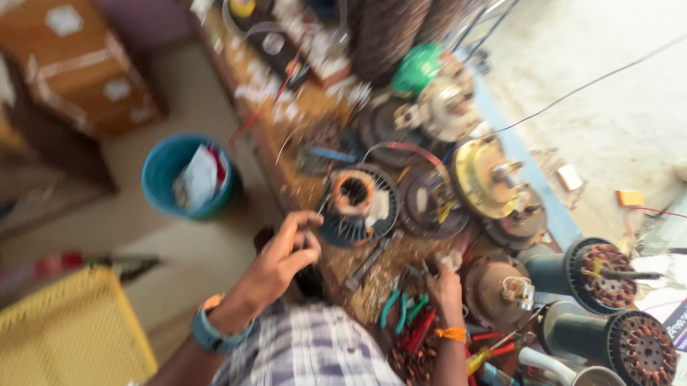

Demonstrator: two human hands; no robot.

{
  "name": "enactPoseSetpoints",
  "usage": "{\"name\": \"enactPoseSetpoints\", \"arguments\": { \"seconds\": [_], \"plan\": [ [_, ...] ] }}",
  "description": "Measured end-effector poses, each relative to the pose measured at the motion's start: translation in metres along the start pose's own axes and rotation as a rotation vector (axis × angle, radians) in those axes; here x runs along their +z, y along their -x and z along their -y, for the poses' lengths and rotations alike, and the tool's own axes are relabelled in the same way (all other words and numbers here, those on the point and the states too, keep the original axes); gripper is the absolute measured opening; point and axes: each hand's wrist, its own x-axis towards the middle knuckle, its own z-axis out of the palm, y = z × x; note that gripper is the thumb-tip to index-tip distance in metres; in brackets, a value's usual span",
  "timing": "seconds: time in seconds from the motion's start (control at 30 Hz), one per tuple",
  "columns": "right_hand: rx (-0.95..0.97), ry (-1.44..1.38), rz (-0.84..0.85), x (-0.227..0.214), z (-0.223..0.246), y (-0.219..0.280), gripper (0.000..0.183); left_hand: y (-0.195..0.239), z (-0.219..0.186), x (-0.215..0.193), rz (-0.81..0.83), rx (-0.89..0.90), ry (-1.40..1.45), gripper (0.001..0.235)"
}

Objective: The person repairs an electrical motor stator by stripping insulation from wires, twisting them together, and cutting excess wire with pliers and scissors. The person works at a cluttered workbench with various tools and motor parts.

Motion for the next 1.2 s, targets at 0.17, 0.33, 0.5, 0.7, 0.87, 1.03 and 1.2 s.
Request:
{"name": "enactPoseSetpoints", "arguments": {
  "seconds": [0.17,0.33,0.5,0.7,0.87,1.03,1.2],
  "plan": [
    [-0.005,-0.119,-0.286,-0.009,0.04,0.024,0.028,-0.012,-0.012,0.003,0.194,-0.201,-0.016,0.063],
    [0.051,-0.699,-0.134,-0.05,0.118,0.065,0.025,-0.032,-0.02,0.012,0.311,-0.007,-0.135,0.064],
    [-0.032,-1.119,-0.091,-0.093,0.215,0.147,0.031,-0.048,-0.033,0.024,0.496,0.055,-0.325,0.068],
    [-0.118,-0.885,-0.411,-0.087,0.291,0.167,0.042,-0.074,-0.032,0.018,0.738,0.214,-0.167,0.064],
    [-0.046,-1.149,-0.673,-0.065,0.314,0.172,0.02,-0.091,-0.027,0.005,0.892,0.091,-0.123,0.067],
    [0.079,-1.295,-0.763,-0.059,0.341,0.171,0.017,-0.108,-0.033,-0.002,1.024,0.083,-0.117,0.068],
    [0.104,-1.438,-0.742,-0.049,0.36,0.166,0.02,-0.121,-0.024,-0.015,1.116,-0.075,-0.03,0.067]
  ]
}}
